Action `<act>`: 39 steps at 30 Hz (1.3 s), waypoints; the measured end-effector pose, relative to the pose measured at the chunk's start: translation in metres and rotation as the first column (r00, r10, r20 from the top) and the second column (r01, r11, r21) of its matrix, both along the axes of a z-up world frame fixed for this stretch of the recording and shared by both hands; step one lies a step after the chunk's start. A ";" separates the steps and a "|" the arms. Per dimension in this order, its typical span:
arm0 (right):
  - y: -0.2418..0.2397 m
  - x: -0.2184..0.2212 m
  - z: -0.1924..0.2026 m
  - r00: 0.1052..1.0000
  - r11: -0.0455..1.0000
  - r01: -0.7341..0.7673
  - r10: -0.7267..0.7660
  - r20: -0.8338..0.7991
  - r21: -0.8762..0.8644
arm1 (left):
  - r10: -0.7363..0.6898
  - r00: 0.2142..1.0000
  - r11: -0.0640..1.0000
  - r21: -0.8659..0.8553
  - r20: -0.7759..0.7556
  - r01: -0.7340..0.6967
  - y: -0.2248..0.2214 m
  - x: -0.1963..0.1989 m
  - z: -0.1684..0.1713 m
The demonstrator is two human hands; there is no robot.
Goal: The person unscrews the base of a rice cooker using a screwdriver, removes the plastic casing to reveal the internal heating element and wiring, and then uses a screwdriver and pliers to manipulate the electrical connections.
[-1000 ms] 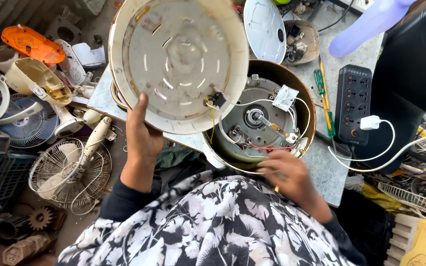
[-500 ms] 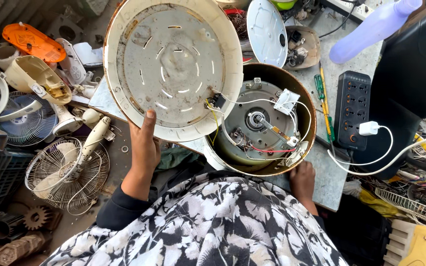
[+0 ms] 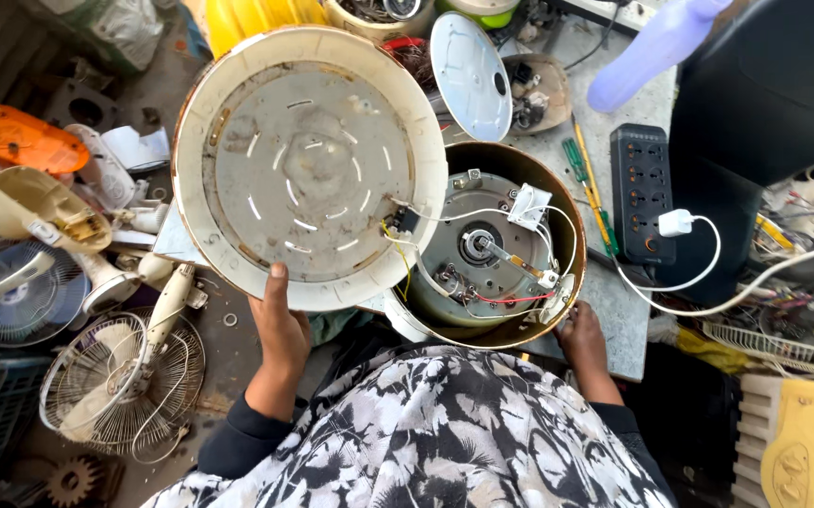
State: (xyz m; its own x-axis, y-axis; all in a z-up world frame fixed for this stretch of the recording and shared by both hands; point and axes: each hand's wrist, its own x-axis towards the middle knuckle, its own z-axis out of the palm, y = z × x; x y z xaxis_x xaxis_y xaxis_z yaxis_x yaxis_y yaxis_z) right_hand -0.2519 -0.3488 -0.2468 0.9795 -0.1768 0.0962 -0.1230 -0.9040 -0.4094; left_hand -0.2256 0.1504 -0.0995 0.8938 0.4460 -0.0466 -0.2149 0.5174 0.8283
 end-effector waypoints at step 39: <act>-0.059 0.193 0.023 0.950 0.998 -0.069 0.070 0.306 -0.015 | 0.081 0.953 0.932 -0.317 -0.292 -0.176 -0.083 -0.104 0.004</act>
State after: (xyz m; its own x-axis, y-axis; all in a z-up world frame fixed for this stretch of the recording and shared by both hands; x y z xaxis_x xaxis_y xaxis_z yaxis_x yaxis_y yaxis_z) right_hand -0.0588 -0.4079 -0.2241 0.9129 -0.1085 0.3935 0.0705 -0.9077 -0.4137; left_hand -0.3295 0.0676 -0.0952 0.7618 0.4714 -0.4445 -0.0920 0.7578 0.6459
